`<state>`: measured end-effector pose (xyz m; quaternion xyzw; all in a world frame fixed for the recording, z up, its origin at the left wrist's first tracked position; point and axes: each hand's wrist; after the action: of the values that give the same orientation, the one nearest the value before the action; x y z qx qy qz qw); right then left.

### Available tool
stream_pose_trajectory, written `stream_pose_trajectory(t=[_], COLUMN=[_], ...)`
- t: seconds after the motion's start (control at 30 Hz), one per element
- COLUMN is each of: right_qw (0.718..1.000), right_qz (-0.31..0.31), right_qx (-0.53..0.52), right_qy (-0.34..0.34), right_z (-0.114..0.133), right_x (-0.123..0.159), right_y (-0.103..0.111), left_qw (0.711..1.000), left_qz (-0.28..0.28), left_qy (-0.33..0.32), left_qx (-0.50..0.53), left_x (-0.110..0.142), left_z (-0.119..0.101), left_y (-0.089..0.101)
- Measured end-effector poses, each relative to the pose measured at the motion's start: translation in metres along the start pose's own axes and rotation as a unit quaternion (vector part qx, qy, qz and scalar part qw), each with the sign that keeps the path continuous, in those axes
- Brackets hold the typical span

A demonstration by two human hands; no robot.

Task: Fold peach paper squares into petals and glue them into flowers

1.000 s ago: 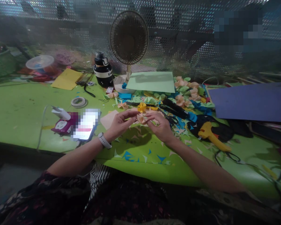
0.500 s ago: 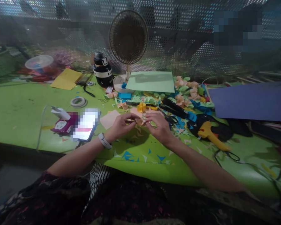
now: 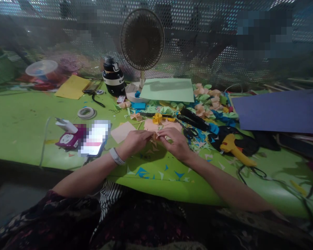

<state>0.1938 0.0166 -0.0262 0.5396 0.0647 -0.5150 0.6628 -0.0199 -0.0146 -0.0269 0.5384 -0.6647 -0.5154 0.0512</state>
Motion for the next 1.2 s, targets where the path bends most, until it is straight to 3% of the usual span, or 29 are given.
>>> stream_pose_trajectory(t=[0.17,0.33,0.47,0.6,0.8,0.93,1.03,1.2], right_qw=[1.0,1.0,0.994,0.975,0.959,0.927,0.92,0.979], right_qz=[0.008,0.009,0.042,0.113,0.131,0.154,0.1,-0.025], right_qx=[-0.001,-0.01,-0.022,-0.056,-0.102,-0.211,-0.257,-0.141], right_qy=[-0.015,-0.016,-0.096,-0.181,-0.23,-0.269,-0.277,-0.146], right_z=[0.003,0.005,0.008,0.013,0.019,0.016,0.012,0.016], right_x=[0.0,0.0,-0.001,-0.003,-0.007,-0.007,-0.006,-0.005], right_y=[0.0,0.001,0.003,0.006,0.009,0.011,0.011,0.012], left_qw=[0.996,0.983,0.97,0.96,0.955,0.962,0.968,0.974], left_qz=[0.047,0.061,0.058,0.075,0.084,0.046,0.008,0.013], left_qy=[-0.018,-0.079,-0.118,-0.143,-0.158,-0.148,-0.122,-0.077], left_qx=[-0.072,-0.156,-0.204,-0.23,-0.237,-0.227,-0.217,-0.211], left_x=[-0.001,-0.001,0.0,0.001,0.001,0.001,0.0,0.002], left_z=[-0.002,-0.006,-0.005,-0.004,-0.006,-0.004,-0.002,-0.004], left_y=[0.002,0.006,0.007,0.007,0.008,0.008,0.007,0.007])
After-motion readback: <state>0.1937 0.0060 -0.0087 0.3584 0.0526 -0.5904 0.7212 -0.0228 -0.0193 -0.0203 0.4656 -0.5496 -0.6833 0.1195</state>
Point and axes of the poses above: each hand's wrist, its own x-axis away from the middle knuckle, its own y-axis out of the back of the hand, z = x × y, and after that the axes turned 8 degrees about -y, right-handed
